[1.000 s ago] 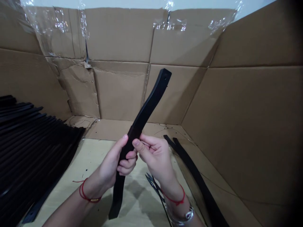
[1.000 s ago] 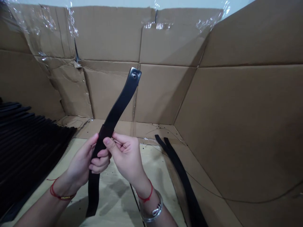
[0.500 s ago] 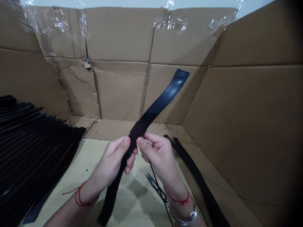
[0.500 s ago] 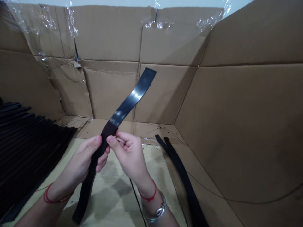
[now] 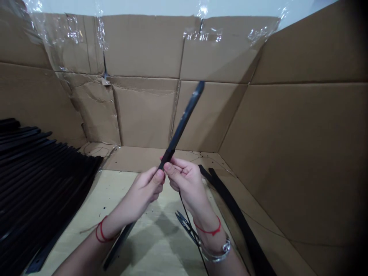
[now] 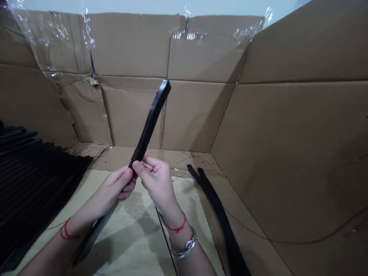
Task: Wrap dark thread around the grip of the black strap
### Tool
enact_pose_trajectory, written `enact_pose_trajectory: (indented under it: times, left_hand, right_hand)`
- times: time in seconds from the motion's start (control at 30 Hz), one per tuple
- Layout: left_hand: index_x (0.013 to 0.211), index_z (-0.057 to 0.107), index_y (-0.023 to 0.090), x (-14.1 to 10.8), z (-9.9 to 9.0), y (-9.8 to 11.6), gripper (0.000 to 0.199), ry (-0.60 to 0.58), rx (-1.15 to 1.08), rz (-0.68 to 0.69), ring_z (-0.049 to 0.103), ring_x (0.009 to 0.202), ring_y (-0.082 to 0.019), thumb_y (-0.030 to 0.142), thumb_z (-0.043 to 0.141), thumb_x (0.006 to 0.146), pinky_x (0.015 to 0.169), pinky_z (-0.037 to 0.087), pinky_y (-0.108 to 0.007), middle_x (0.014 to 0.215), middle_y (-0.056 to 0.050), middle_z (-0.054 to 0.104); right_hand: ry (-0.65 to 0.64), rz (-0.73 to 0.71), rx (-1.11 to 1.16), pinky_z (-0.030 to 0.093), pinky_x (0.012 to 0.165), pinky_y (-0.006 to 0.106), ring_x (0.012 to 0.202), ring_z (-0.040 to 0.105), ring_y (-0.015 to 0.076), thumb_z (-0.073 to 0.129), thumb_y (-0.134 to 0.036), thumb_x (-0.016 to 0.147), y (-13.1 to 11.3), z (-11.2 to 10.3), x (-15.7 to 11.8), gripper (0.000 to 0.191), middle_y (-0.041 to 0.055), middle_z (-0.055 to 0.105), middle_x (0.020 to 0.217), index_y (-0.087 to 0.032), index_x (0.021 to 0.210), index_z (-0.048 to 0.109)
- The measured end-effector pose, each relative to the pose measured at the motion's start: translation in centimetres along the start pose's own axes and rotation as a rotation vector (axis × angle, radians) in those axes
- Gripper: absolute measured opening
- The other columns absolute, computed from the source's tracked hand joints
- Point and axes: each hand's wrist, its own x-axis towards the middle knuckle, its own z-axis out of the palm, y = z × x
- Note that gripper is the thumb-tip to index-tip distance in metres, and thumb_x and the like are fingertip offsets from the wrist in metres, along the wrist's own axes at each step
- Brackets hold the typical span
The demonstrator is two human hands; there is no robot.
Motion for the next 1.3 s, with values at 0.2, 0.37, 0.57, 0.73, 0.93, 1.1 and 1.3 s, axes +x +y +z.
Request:
enact_pose_trajectory:
  times: [0.2,0.37,0.57,0.73,0.93,1.1,1.3]
  left_hand:
    - [0.082,0.053,0.015,0.2,-0.7,0.0,0.056,-0.381,-0.202,-0.116,0.038,0.036,-0.005,0.067,0.033,0.087,0.037,0.035,-0.017,0.053,0.004,0.046]
    - [0.066,0.054,0.013,0.6,-1.0,0.4,0.049,0.078,0.122,0.066,0.044,0.041,-0.004,0.058,0.051,0.085,0.042,0.034,-0.013,0.048,0.003,0.048]
    - [0.071,0.049,0.018,-0.6,-0.6,1.1,0.055,-0.196,0.09,-0.079,0.033,0.035,-0.006,0.068,0.033,0.086,0.037,0.026,-0.018,0.046,0.006,0.039]
    - [0.078,0.051,0.018,-1.1,-0.4,1.4,0.039,0.245,0.506,0.24,0.037,0.051,-0.006,0.056,0.05,0.086,0.047,0.025,-0.016,0.058,0.004,0.044]
    - [0.079,0.052,0.017,-0.7,-0.8,1.2,0.05,-0.047,0.308,0.063,0.044,0.045,-0.008,0.063,0.034,0.089,0.046,0.034,-0.019,0.053,0.002,0.05]
    - [0.068,0.04,0.019,-0.7,0.1,0.7,0.048,0.146,0.306,0.061,0.028,0.041,-0.004,0.064,0.042,0.086,0.038,0.021,-0.016,0.051,0.007,0.036]
    - [0.085,0.046,0.02,-0.7,0.2,0.6,0.048,-0.054,0.204,0.013,0.031,0.043,-0.005,0.067,0.037,0.085,0.04,0.026,-0.015,0.054,0.007,0.04]
  right_hand:
    - [-0.092,-0.044,-0.134,0.013,0.037,0.02,0.038,0.031,0.0045,0.069,-0.04,0.082,-0.8,-0.4,-0.6,0.031,-0.0034,0.047,0.046,-0.011,0.071,0.061]
    - [-0.039,-0.071,-0.011,0.009,0.037,0.019,0.038,0.018,0.0023,0.071,-0.041,0.08,0.2,0.1,0.0,0.03,-0.0102,0.03,0.046,-0.012,0.079,0.063]
    - [-0.111,0.016,0.133,0.008,0.038,0.02,0.039,0.012,0.0019,0.078,-0.037,0.073,0.6,-0.1,0.3,0.031,-0.0112,0.029,0.047,-0.011,0.087,0.068]
    - [-0.014,-0.03,0.158,0.008,0.038,0.019,0.039,0.011,0.0018,0.077,-0.036,0.075,0.2,0.1,-0.1,0.029,-0.0111,0.027,0.048,-0.011,0.088,0.069]
    - [0.063,-0.178,-0.086,0.007,0.037,0.022,0.04,0.018,0.0032,0.075,-0.037,0.077,-0.4,0.2,-0.7,0.028,-0.0078,0.032,0.047,-0.01,0.08,0.069]
    - [-0.07,-0.053,0.047,0.009,0.037,0.02,0.04,0.015,0.003,0.076,-0.04,0.075,-0.2,0.0,-0.5,0.035,-0.0099,0.028,0.049,-0.012,0.095,0.07]
    - [0.077,-0.164,-0.002,0.014,0.038,0.019,0.042,0.022,0.0024,0.077,-0.036,0.075,0.2,0.0,-0.2,0.029,-0.0068,0.038,0.051,-0.011,0.071,0.064]
